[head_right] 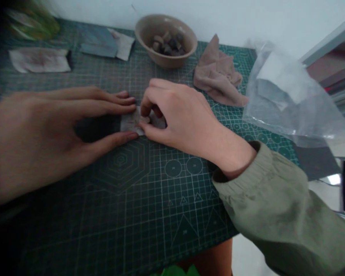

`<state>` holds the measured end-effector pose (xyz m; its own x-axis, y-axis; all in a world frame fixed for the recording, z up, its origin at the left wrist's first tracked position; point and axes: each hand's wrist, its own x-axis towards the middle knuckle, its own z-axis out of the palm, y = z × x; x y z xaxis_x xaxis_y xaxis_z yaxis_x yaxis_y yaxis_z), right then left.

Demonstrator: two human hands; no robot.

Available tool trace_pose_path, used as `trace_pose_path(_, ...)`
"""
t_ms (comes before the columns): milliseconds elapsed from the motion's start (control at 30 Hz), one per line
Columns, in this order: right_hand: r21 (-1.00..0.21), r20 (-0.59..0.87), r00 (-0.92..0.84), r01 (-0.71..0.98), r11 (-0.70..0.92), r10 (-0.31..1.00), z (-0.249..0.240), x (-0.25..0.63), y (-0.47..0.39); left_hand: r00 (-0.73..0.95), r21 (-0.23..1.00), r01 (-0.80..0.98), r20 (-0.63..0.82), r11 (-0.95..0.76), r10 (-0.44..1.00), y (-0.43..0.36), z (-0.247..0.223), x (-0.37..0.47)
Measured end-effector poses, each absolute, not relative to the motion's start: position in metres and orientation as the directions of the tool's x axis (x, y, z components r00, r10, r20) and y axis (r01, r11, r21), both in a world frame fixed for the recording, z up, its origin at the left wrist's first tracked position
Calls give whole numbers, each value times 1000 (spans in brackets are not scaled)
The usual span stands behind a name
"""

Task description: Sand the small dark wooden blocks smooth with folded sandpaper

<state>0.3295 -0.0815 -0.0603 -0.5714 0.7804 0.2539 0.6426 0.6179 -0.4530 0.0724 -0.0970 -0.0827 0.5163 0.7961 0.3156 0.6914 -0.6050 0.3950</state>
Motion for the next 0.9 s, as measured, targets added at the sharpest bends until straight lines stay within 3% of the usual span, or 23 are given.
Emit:
trace_pose_path(100,-463,278,-541,649,604,794,-63,331,-80,576,314,699,287,-643,765,-95,-77,72)
trace_pose_path(233,-506,281,-588,581,637,759,-64,332,-81,558,340,713,253,-613,790,-94,-75,73)
trace_pose_path(633,-522,259,-579,590,616,773,-63,335,-82,580,369,658,310,-657,754,-91,-80,71)
trace_pose_path(900,-525,267,-611,557,644,745,-64,334,-81,598,335,657,315,-676,737,-90,-80,70)
